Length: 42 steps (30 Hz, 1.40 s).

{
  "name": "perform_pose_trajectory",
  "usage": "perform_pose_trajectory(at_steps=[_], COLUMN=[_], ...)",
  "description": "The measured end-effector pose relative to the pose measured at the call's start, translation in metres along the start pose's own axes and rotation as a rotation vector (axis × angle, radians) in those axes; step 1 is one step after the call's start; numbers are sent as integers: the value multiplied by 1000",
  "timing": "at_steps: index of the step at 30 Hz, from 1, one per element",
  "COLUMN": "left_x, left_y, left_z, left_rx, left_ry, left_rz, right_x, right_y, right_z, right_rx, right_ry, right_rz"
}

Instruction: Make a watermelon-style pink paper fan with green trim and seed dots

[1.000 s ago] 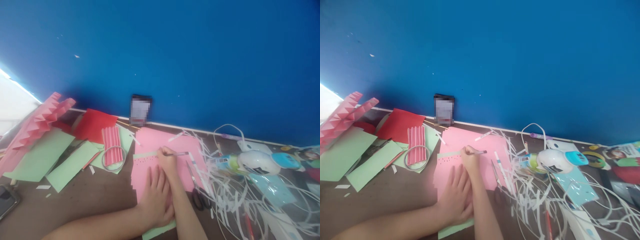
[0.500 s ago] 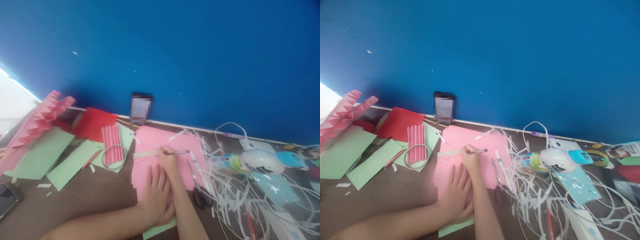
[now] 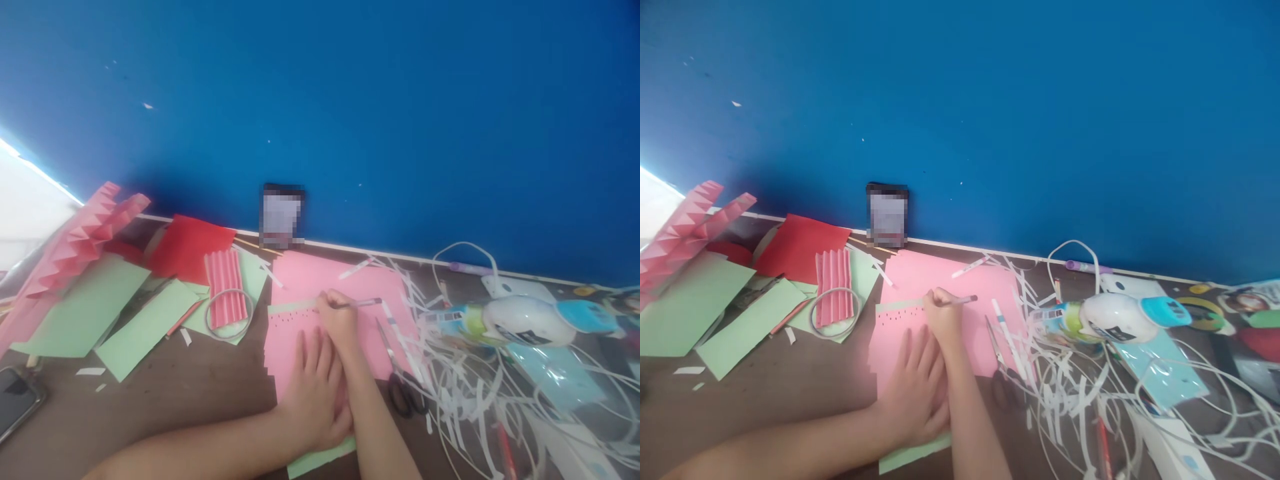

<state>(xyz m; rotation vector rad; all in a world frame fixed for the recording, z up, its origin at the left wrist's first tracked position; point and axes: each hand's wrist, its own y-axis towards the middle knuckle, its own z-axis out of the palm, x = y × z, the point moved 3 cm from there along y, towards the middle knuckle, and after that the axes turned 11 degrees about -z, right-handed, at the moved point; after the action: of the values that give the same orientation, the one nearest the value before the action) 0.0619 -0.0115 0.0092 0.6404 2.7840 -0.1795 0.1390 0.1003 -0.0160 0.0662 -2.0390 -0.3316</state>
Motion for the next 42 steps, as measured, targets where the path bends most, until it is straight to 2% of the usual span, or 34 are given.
perform_pose_trajectory(at_steps=[13, 20, 42], left_x=[0, 1, 0], left_y=[0, 0, 0], left_z=[-2, -2, -3], left_rx=[62, 17, 28], left_ry=[-52, -16, -19], left_rz=[-4, 1, 13], right_x=[3, 7, 0], right_y=[0, 1, 0], right_z=[0, -1, 0], right_rx=[-4, -11, -5], right_ry=[-4, -17, -20], right_rz=[-4, -28, -14])
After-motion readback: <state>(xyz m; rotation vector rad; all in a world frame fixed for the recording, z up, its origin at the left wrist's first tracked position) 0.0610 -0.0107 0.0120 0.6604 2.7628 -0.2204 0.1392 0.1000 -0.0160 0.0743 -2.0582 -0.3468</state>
